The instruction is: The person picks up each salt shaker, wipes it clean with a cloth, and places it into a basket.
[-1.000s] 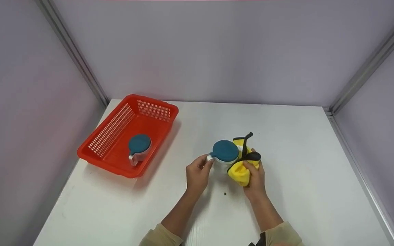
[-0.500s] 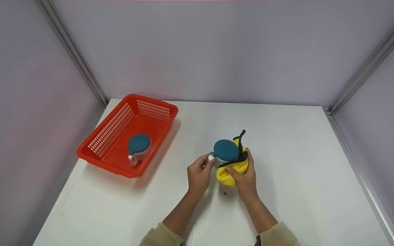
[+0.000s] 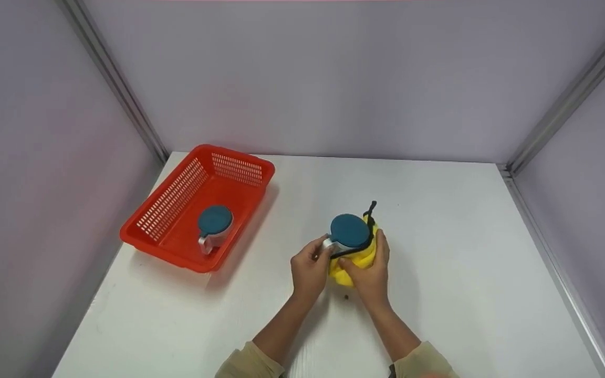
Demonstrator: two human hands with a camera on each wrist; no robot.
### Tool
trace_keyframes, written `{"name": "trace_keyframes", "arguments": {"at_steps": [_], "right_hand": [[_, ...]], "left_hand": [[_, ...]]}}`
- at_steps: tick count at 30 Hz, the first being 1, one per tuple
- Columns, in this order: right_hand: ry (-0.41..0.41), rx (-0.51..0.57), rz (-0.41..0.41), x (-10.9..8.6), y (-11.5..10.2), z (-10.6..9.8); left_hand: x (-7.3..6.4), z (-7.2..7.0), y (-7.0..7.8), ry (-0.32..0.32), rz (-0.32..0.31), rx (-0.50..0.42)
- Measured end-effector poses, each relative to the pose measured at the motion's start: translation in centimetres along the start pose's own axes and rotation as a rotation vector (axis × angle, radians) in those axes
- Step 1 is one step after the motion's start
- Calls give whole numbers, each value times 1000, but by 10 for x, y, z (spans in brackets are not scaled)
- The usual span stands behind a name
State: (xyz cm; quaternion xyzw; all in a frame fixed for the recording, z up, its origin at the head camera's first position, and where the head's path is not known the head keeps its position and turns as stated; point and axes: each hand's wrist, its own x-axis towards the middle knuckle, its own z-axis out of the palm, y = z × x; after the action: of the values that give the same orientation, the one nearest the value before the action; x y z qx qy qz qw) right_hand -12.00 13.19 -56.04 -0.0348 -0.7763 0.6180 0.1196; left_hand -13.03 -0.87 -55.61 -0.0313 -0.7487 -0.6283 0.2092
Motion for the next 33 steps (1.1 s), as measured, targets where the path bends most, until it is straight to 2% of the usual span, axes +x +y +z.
{"name": "trace_keyframes", "arguments": {"at_steps": [4, 12, 15, 25, 33], "right_hand": [[25, -35, -61, 0, 2, 3], [49, -129, -125, 0, 3, 6], [43, -143, -123, 1, 5, 5], [-3, -82, -77, 7, 4, 0], [-21, -80, -54, 6, 5, -4]], "left_hand": [[-1, 2, 0, 13, 22, -5], [2, 2, -1, 20, 17, -17], [4, 2, 1, 11, 19, -28], [11, -1, 3, 9, 10, -36], [6, -1, 1, 8, 20, -32]]}}
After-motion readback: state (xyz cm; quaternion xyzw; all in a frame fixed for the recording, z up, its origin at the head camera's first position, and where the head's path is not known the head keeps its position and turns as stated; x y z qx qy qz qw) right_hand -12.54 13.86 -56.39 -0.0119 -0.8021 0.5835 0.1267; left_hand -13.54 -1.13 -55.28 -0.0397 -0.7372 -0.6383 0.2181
